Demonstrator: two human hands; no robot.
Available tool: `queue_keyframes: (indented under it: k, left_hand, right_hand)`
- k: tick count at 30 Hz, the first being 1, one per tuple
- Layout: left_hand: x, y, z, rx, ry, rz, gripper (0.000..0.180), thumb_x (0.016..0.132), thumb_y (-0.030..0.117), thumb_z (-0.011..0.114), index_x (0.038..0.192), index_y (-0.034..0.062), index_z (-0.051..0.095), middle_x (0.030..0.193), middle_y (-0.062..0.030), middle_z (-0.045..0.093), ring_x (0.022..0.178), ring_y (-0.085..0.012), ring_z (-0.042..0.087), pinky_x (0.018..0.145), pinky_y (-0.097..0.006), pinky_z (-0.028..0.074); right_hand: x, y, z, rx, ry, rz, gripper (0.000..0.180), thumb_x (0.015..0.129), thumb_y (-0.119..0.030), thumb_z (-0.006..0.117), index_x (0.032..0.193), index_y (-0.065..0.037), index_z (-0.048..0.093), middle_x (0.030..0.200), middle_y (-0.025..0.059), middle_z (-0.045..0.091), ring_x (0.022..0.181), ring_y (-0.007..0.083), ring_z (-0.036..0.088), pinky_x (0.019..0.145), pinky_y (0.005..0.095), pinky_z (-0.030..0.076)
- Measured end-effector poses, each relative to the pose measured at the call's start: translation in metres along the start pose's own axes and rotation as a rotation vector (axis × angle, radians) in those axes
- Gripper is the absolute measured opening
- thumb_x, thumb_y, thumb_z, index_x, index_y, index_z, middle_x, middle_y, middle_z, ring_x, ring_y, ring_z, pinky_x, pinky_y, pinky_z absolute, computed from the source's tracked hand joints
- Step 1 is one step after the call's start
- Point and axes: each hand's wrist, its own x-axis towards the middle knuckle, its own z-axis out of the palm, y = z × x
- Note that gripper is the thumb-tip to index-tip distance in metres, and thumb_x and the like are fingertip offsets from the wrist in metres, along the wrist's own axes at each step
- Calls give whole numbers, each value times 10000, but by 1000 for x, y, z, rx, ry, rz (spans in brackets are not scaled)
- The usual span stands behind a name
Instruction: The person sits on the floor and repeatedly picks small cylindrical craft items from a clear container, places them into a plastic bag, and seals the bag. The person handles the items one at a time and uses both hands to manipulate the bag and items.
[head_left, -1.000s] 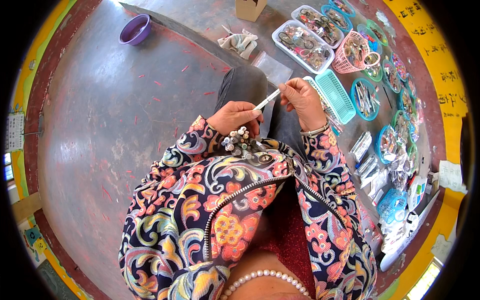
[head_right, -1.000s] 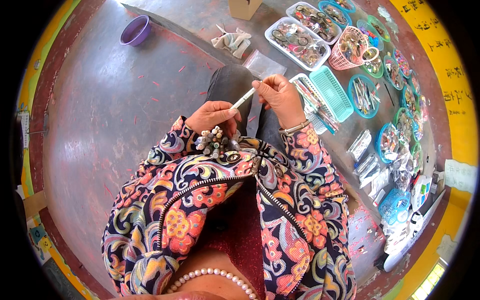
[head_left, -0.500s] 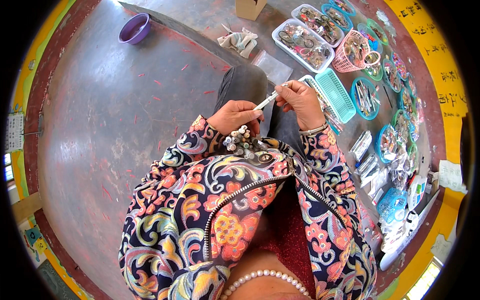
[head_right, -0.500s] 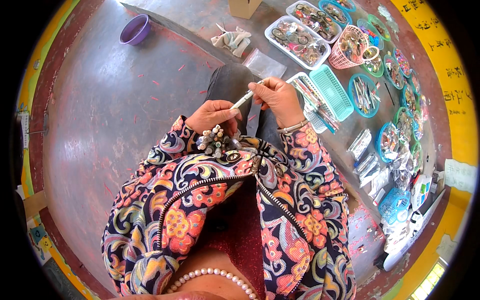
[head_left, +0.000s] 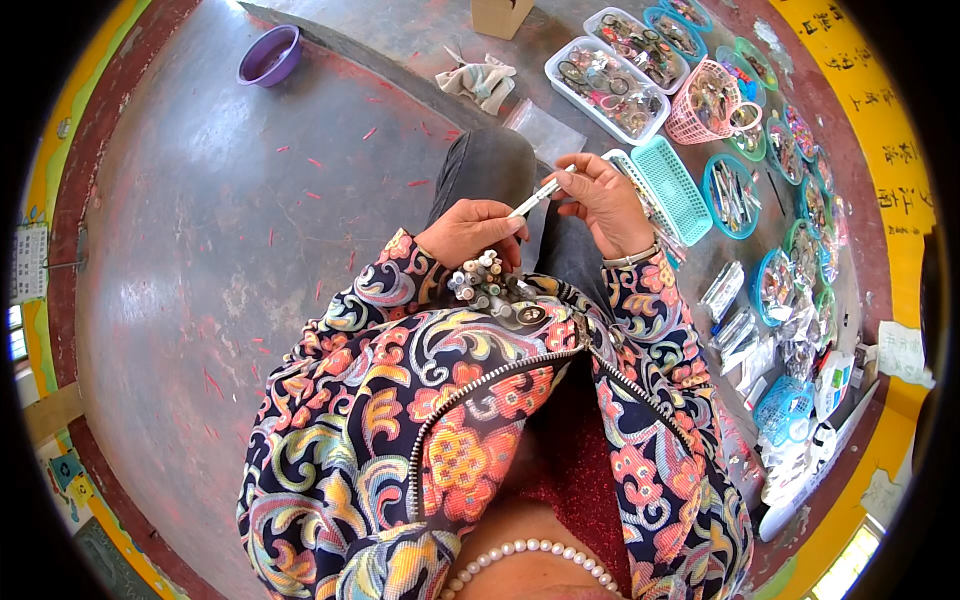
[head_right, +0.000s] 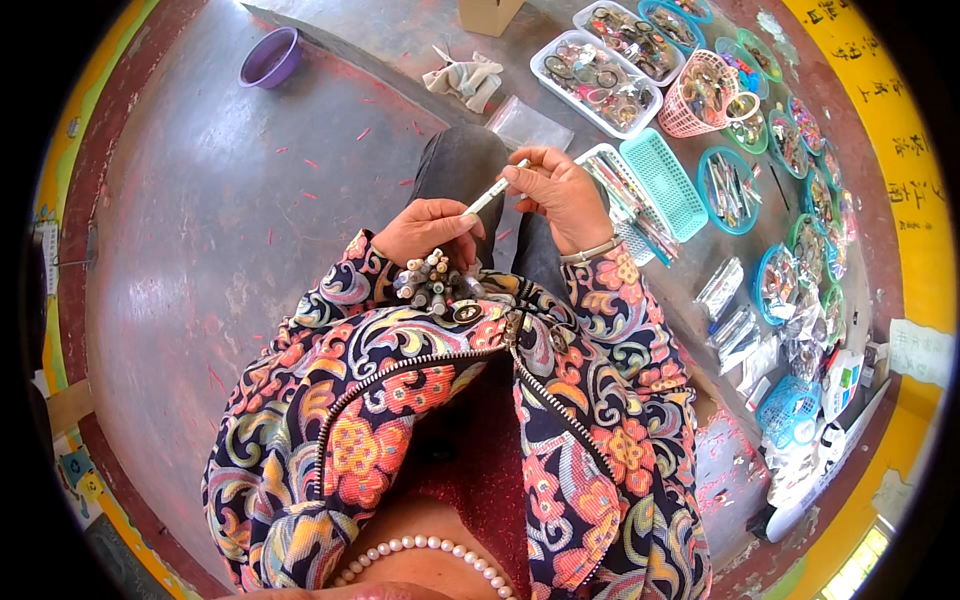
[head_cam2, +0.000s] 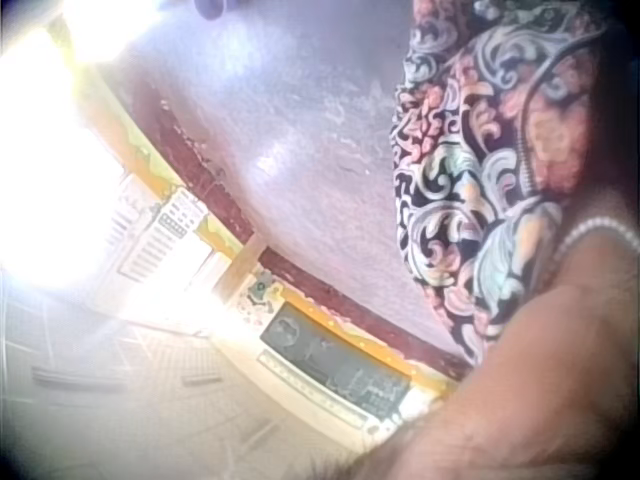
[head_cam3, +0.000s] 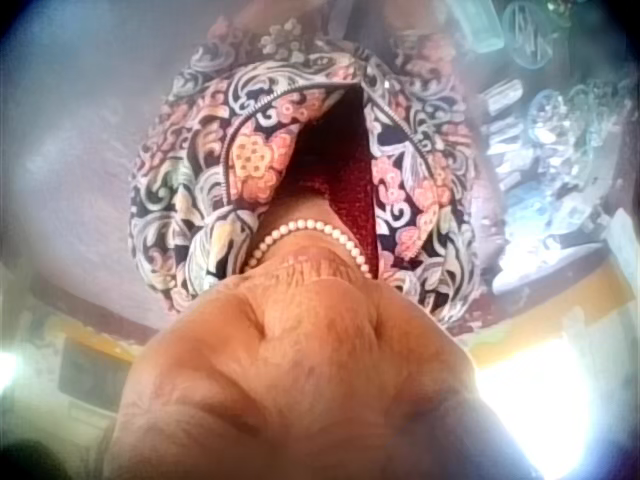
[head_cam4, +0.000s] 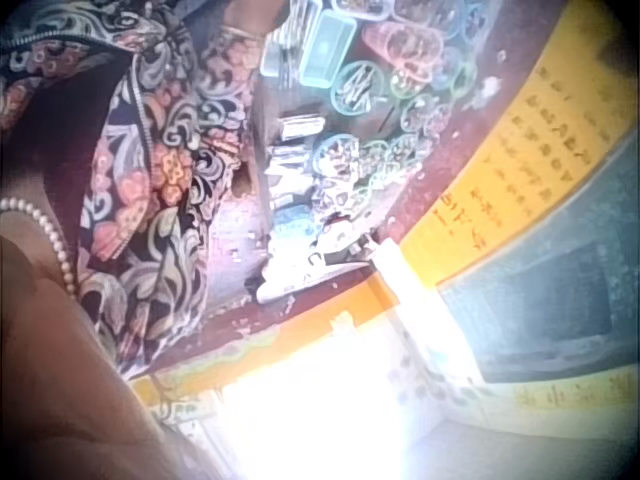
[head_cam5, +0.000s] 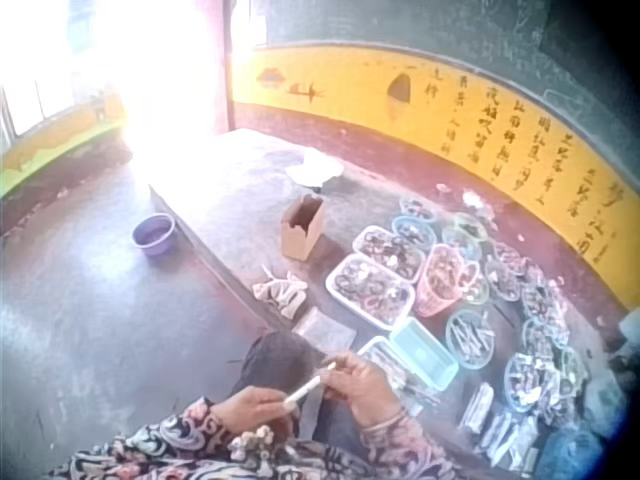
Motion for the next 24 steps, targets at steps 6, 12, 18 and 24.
queue_keyframes:
  k: [6,12,18,24]
  left_hand:
    - [0,-2,-1,38,-20,17,257,916,251,465,941,10,550,720,-94,623,637,-131,603,598,-232,490]
    - [0,-3,-1,12,-11,14,255,917,249,463,944,10,549,720,-93,623,639,-128,602,599,-229,489]
    - [0,-1,0,32,-9,21,260,923,220,449,915,-23,541,715,-102,619,667,-151,610,620,-252,488]
    - [-1,-3,-2,20,-5,16,254,916,250,466,945,12,549,725,-93,624,640,-126,602,597,-231,489]
  right_hand:
    - [5,11,-5,-38,-9,-31,220,784,-162,659,945,-29,591,817,15,619,672,81,562,606,186,430]
    - [-1,-3,8,108,56,-67,148,794,-154,646,863,-29,607,782,18,622,668,81,562,622,189,431]
    - [3,6,-7,-157,-9,-22,143,814,-157,619,896,-42,601,857,27,627,734,76,566,625,187,423]
    - [-1,-6,2,15,-26,1,159,812,-183,628,902,-52,610,765,10,622,686,77,568,616,182,414]
